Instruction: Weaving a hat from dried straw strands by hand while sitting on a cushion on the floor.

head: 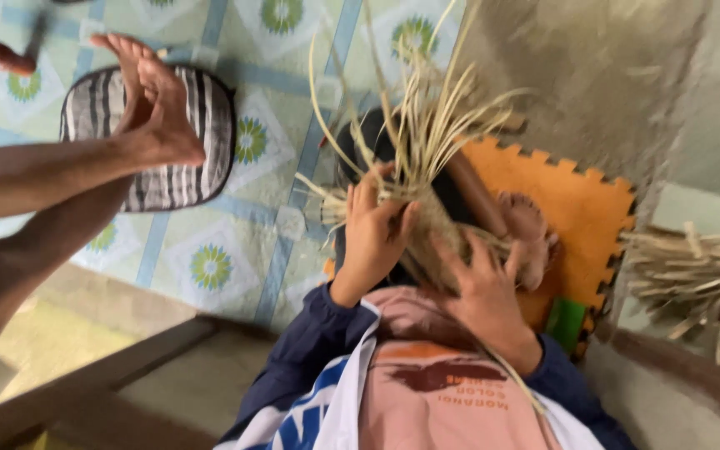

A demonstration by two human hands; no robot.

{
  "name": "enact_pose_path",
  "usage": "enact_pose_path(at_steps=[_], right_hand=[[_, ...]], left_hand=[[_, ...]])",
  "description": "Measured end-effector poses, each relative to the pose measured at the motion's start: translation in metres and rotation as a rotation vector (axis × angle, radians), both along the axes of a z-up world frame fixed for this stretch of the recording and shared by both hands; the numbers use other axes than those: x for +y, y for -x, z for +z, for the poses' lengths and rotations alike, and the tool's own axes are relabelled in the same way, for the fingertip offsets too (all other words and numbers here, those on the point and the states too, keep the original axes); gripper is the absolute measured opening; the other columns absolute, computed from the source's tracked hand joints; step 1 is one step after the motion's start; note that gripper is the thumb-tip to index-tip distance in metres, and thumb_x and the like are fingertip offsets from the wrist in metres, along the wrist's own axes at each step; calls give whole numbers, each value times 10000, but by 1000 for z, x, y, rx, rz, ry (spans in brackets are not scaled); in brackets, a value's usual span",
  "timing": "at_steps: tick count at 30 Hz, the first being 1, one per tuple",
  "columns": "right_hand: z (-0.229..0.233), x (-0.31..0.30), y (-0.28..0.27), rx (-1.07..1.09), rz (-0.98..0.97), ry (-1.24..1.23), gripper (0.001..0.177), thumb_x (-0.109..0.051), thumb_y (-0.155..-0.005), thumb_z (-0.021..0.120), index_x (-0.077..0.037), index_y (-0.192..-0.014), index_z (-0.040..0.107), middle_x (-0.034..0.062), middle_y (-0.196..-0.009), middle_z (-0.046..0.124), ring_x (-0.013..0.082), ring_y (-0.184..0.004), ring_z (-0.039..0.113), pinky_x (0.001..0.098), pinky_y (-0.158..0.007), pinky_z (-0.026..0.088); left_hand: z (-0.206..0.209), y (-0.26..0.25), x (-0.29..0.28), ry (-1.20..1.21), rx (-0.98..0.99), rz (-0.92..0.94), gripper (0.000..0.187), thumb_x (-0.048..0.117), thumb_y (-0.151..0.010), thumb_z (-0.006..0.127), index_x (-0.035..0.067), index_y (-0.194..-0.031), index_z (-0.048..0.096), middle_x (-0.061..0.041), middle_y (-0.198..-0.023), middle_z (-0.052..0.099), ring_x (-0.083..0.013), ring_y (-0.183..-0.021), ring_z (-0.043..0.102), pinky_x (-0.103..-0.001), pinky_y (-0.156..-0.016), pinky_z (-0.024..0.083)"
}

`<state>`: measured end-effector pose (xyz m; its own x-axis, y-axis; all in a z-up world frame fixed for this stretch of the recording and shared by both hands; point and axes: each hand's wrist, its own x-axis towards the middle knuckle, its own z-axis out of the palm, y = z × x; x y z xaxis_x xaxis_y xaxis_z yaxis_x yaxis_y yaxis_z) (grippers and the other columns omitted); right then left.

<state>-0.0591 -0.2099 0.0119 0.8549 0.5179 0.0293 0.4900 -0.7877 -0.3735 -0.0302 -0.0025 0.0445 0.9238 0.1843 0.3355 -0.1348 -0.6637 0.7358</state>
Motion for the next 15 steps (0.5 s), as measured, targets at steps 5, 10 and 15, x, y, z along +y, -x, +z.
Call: enact_pose_path(at_steps=[5,10,15], right_hand=[[-1,1,-7,-54,51,-42,813,-761,-748,774,-341,-1426,619,180,-1476,518,405,-1224,639,831,-1097,239],[7,1,-13,-62,141,35,758,-697,-887,683,-374,-1552,518,140,-1536,479,342,-1414,475,805,-1114,181],[41,10,-20,-192,187,-472,401,-400,-954,743,-92,-1208,706,179,-1335,570,362,-1209,639,526,-1049,571]], left_hand=[[-21,1,10,72,172,-33,455,328,-1065,594,55,-717,698,-147,-1379,561,-438,-1279,547,-711,-1093,298],[-14,2,18,-9,88,-123,260,226,-1024,634,74,-825,705,-157,-1296,574,-335,-1292,528,-558,-1044,406],[-21,-4,9,-76,-56,-137,124,189,-949,690,83,-906,739,-119,-1153,597,-359,-1061,525,-490,-905,381]])
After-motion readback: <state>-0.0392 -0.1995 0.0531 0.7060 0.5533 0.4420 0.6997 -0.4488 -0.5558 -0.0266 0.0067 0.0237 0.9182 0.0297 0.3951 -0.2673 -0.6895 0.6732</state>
